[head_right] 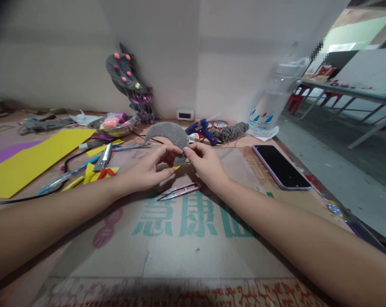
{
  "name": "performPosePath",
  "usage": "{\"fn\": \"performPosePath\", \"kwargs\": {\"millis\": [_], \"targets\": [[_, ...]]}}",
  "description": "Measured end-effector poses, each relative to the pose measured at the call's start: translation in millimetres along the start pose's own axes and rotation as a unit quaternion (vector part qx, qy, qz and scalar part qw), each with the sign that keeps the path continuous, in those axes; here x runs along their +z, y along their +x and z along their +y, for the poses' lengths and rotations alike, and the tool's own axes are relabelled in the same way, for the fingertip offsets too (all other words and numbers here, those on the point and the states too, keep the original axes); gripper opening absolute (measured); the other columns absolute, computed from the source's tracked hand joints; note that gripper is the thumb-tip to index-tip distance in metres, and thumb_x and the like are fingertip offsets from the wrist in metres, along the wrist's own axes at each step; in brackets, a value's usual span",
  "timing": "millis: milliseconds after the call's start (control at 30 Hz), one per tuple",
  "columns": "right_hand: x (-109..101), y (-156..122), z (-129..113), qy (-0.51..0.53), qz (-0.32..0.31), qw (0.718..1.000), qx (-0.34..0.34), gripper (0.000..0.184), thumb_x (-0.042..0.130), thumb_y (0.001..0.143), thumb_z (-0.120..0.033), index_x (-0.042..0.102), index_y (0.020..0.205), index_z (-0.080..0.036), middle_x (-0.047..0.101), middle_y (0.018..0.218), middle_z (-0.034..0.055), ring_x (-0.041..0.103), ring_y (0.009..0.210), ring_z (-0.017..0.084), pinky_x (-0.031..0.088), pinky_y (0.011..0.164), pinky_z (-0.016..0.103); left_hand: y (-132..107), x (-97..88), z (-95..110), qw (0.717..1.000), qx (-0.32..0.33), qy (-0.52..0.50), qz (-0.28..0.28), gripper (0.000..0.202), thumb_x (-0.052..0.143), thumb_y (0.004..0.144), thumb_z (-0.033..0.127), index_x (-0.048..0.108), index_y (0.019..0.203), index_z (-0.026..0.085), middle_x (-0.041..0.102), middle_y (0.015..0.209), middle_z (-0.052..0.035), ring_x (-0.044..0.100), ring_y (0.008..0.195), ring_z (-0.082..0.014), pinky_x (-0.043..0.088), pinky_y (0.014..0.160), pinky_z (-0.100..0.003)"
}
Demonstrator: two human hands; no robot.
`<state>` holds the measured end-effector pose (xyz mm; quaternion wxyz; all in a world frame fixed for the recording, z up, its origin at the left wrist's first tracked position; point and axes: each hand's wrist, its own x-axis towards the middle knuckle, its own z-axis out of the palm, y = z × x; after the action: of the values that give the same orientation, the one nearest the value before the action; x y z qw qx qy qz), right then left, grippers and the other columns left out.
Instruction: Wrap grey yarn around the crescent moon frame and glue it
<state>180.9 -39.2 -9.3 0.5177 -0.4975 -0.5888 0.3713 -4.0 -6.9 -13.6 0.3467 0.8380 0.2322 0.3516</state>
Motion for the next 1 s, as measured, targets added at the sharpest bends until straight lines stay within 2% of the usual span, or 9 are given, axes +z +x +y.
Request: {"fn": "performPosePath", "kwargs": {"millis": [300,500,633,733,1000], "targets": [[-1.5,3.0,1.9,-0.013,-0.006,1.0,-0.009,0.028,0.064,0.085,-0.048,0.058,0.077,-0.022,0.041,0.053,-0.0074,0.037,0.045,0.01,0.03,0.046,0.026,1.3,1.1,1.6,1.0,-0.018,-0.002,0.023,0.038,0.052,0.079,0.009,0.054,0.116,0.015,0.057,0.097,-0.0035,0.056,0.088,-0.0148,0.048,0.083,-0.031],[-1.8,2.8,1.9,-0.014,-0.003,1.0,-0.011,0.03,0.064,0.085,-0.049,0.057,0.077,-0.021,0.042,0.054,-0.0072,0.038,0.047,0.01,0.03,0.047,0.025,0.4,1.0,2.2,1.0,-0.022,-0.008,0.01,0.041,0.053,0.076,0.009,0.053,0.116,0.019,0.059,0.104,-0.0048,0.057,0.093,-0.0157,0.049,0.085,-0.032],[-1.6,4.0,2.3,-0.016,-0.007,1.0,-0.018,0.029,0.063,0.085,-0.048,0.058,0.076,-0.021,0.042,0.055,-0.0066,0.038,0.048,0.011,0.031,0.047,0.026,-0.1,1.3,5.7,1.0,-0.01,0.005,-0.002,0.04,0.056,0.077,0.014,0.05,0.117,0.019,0.057,0.101,-0.0048,0.055,0.09,-0.0159,0.049,0.082,-0.032],[-0.6,4.4,2.6,-0.024,-0.014,0.999,-0.02,0.029,0.063,0.084,-0.048,0.06,0.078,-0.021,0.045,0.059,-0.0056,0.041,0.049,0.01,0.032,0.047,0.025,0.1,1.1,6.6,1.0,-0.01,0.026,0.012,0.033,0.056,0.081,0.019,0.051,0.114,0.018,0.056,0.096,-0.0036,0.053,0.086,-0.0153,0.047,0.081,-0.032],[-1.0,5.1,5.9,-0.037,-0.029,0.999,-0.027,0.031,0.062,0.085,-0.05,0.058,0.078,-0.02,0.045,0.059,-0.0058,0.041,0.05,0.01,0.032,0.048,0.025,-0.1,0.8,2.1,0.998,-0.004,0.056,0.03,0.032,0.053,0.081,0.018,0.052,0.113,0.017,0.059,0.102,-0.0063,0.055,0.091,-0.0172,0.046,0.083,-0.033]]}}
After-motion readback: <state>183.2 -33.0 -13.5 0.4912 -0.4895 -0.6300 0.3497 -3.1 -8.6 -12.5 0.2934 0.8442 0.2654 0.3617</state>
